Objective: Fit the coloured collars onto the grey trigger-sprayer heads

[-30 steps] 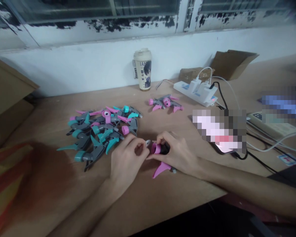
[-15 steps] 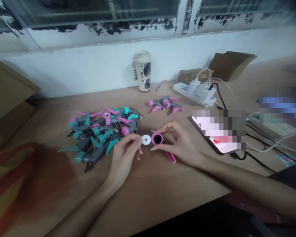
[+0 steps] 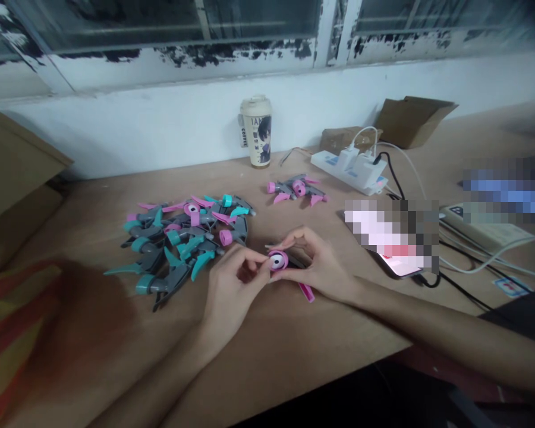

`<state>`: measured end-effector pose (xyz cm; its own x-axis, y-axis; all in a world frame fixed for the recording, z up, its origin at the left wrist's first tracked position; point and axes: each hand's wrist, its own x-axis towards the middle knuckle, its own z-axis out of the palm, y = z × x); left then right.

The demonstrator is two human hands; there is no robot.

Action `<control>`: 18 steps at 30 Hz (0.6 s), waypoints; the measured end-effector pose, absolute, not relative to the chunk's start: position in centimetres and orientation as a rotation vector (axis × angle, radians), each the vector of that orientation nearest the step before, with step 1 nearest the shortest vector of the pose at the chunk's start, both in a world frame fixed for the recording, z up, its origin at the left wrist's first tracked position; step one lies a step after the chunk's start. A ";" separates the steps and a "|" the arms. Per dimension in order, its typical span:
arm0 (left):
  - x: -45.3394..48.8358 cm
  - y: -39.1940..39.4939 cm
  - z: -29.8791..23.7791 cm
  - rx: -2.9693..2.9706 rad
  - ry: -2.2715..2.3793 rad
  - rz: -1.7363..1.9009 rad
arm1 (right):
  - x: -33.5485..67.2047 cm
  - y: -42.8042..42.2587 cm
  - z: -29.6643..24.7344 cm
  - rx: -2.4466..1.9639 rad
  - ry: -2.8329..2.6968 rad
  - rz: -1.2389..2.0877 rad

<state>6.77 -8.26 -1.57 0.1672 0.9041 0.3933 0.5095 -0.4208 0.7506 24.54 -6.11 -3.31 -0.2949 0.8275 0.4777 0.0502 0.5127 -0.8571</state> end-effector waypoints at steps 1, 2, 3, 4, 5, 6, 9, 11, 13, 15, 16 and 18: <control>6.8 -8.3 -1.5 2.022 1.347 1.181 | 24.5 -6.1 -3.2 -0.754 -1.710 0.915; 6.8 -8.3 -1.5 2.041 1.358 1.189 | 24.6 -6.2 -3.2 -0.759 -1.716 0.904; 6.9 -8.3 -1.4 2.057 1.365 1.193 | 24.6 -6.2 -3.1 -0.764 -1.723 0.889; 6.9 -8.3 -1.4 2.074 1.370 1.196 | 24.6 -6.3 -3.1 -0.769 -1.732 0.874; 7.0 -8.3 -1.3 2.094 1.371 1.200 | 24.6 -6.3 -3.0 -0.772 -1.740 0.861; 7.0 -8.4 -1.2 2.115 1.370 1.202 | 24.6 -6.3 -3.0 -0.776 -1.747 0.849; 7.0 -8.4 -0.9 2.168 1.360 1.194 | 24.7 -6.4 -2.9 -0.799 -1.767 0.822; 7.0 -8.3 -0.8 2.192 1.355 1.157 | 24.8 -6.4 -2.8 -0.822 -1.788 0.790; 6.8 -8.2 -0.6 2.205 1.353 1.105 | 24.9 -6.4 -2.8 -0.840 -1.809 0.758; 6.7 -8.0 -0.5 2.214 1.341 1.044 | 24.9 -6.5 -2.7 -0.858 -1.827 0.751; 6.7 -7.9 -0.5 2.216 1.331 1.016 | 25.0 -6.5 -2.6 -0.868 -1.837 0.754; 6.6 -7.8 -0.3 2.210 1.306 0.964 | 25.0 -6.5 -2.5 -0.894 -1.857 0.756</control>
